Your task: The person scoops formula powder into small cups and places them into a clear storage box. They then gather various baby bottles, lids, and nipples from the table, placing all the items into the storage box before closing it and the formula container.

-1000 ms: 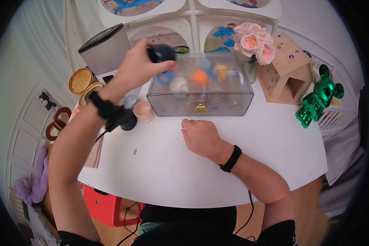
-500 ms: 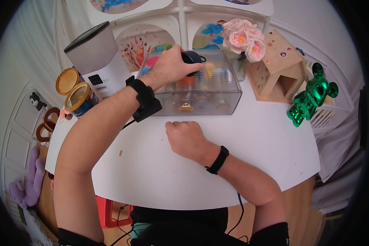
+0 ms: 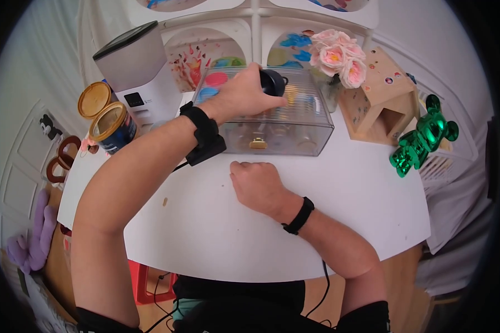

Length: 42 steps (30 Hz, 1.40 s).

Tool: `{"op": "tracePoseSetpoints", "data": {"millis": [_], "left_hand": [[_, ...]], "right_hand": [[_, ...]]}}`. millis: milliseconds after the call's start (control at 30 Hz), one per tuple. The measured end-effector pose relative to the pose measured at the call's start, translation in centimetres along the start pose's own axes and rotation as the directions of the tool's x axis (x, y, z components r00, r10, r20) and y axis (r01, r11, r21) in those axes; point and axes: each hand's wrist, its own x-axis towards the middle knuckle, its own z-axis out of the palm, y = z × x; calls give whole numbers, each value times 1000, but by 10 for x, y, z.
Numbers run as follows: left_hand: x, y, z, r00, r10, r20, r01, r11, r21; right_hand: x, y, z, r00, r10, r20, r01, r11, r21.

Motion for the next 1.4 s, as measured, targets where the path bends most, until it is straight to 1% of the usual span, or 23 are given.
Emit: {"op": "tracePoseSetpoints", "data": {"millis": [67, 167, 267, 367, 400, 467, 500, 533, 567, 600, 633, 667, 700, 767, 867, 967, 1000, 1100, 1133, 1233, 1267, 1367, 1400], "left_hand": [[1, -4, 6, 998, 28, -50, -24, 997, 79], [-15, -4, 8, 977, 139, -161, -102, 970, 221], [-57, -11, -2, 910, 317, -266, -234, 924, 301], [-117, -30, -31, 823, 497, -276, -381, 842, 381], [-141, -36, -41, 833, 470, -291, -355, 858, 370], [-184, -59, -66, 830, 477, -289, -301, 820, 487], [-203, -78, -75, 826, 449, -341, -250, 833, 493], [-221, -94, -88, 832, 423, -358, -211, 839, 501], [-237, -113, -96, 815, 378, -439, -128, 856, 501], [-253, -135, -108, 792, 369, -487, -92, 860, 501], [-265, -154, -115, 777, 226, -587, 4, 931, 364], [-276, -179, -125, 742, 214, -635, 61, 922, 383], [-283, -202, -133, 718, 102, -689, 66, 975, 213], [-294, -247, -147, 662, -55, -748, 175, 981, 83], [-303, -293, -149, 663, -235, -711, 250, 964, -85], [-296, -320, -143, 777, -232, -586, 285, 959, -2], [-291, -307, -141, 792, -353, -498, 335, 933, -129], [-269, -277, -132, 845, -259, -468, 95, 934, -345], [-262, -276, -131, 844, -220, -489, 41, 936, -350], [-249, -259, -137, 817, -337, -467, 102, 883, -459], [-244, -262, -133, 770, -256, -585, -36, 897, -440], [-233, -293, -133, 769, -148, -622, -211, 860, -465], [-231, -292, -133, 775, -166, -610, -217, 836, -504]], "right_hand": [[0, -1, -1, 1000, 10, 3, -10, 1000, 7], [0, -1, -4, 1000, 2, 1, -2, 1000, 10], [0, -2, -3, 1000, -22, -14, 21, 1000, -16], [0, -4, -5, 999, -15, -38, 15, 1000, -6], [0, -4, -5, 999, -21, -33, 21, 1000, -1], [0, -4, -7, 999, -20, -25, 19, 1000, -9], [1, -4, -6, 999, -30, -24, 30, 1000, -6], [1, -4, -6, 999, -31, -25, 31, 1000, -7], [-1, -3, -7, 999, -23, -23, 23, 1000, -12], [-3, -3, -7, 1000, -18, -19, 17, 1000, -7], [-2, -3, -7, 1000, -16, -10, 16, 1000, -3], [-2, -2, -7, 1000, -18, -3, 18, 1000, -3], [-2, -2, -7, 1000, -5, -1, 5, 1000, -4], [-1, -2, -7, 1000, -5, 16, 5, 1000, -10], [2, -5, -9, 1000, -3, 23, 3, 1000, -6], [1, -7, -11, 998, 36, 43, -37, 999, 20], [1, -8, -12, 998, 38, 43, -39, 999, 18], [3, -10, -12, 998, 42, 45, -43, 999, 11], [3, -11, -12, 998, 44, 48, -44, 999, 11], [4, -13, -14, 996, 58, 64, -58, 998, 10], [4, -15, -14, 995, 66, 69, -67, 998, 11], [5, -18, -16, 995, 83, 58, -84, 996, 10], [5, -18, -16, 998, 54, 20, -54, 999, -5]]}}
